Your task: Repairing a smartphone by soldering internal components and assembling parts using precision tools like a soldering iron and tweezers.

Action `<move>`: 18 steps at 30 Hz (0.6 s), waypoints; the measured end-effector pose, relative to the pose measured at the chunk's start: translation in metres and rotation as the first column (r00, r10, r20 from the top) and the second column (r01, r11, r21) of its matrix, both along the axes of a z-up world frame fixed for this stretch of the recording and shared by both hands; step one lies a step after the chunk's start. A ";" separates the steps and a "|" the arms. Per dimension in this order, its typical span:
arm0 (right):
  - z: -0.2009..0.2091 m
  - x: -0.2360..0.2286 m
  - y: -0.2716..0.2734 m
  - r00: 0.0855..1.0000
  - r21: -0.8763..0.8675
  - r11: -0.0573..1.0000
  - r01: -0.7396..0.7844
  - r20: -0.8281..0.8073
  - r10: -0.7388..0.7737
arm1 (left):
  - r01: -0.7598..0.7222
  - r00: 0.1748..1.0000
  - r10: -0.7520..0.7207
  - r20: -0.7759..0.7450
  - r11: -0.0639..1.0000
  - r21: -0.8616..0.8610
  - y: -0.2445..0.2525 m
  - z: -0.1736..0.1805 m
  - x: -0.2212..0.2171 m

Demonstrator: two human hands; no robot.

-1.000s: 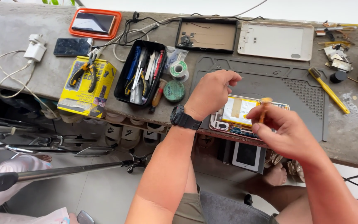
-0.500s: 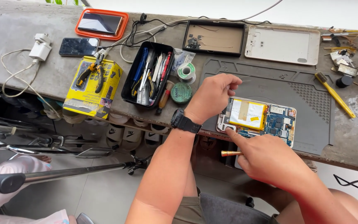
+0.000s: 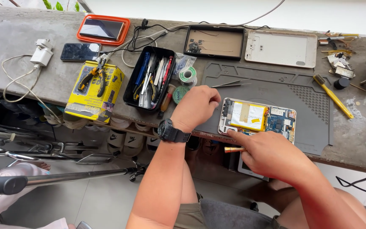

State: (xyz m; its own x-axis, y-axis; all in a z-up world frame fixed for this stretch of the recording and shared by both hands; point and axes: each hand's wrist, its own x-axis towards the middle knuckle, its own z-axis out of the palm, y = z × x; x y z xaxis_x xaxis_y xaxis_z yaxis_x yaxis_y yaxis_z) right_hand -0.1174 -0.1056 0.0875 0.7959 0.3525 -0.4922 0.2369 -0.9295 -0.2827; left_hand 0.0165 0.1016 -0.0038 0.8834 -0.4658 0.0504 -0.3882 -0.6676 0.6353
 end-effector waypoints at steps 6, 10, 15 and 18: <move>-0.003 0.002 -0.003 1.000 0.011 1.000 0.006 -0.008 -0.006 | 0.062 0.998 -0.061 -0.007 0.993 0.096 -0.004 -0.006 -0.001; -0.008 0.004 -0.006 1.000 0.040 0.999 0.017 0.000 -0.017 | 0.056 0.996 -0.069 0.051 0.973 0.222 -0.011 -0.012 -0.011; -0.012 0.003 -0.013 1.000 0.058 0.998 0.017 0.007 -0.017 | -0.090 0.930 -0.067 0.360 0.912 0.401 -0.024 -0.047 -0.021; -0.010 0.006 -0.019 0.997 0.128 0.990 0.055 0.042 -0.061 | -0.144 0.895 0.004 0.446 0.950 0.279 -0.007 -0.035 -0.014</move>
State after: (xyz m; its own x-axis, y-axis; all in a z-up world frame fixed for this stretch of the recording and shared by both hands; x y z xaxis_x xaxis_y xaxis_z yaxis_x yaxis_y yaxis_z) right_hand -0.1116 -0.1242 0.0774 0.8375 0.3627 -0.4087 0.1994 -0.8992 -0.3894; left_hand 0.0024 0.0944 -0.0392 0.8364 -0.4541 0.3070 -0.5198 -0.8349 0.1810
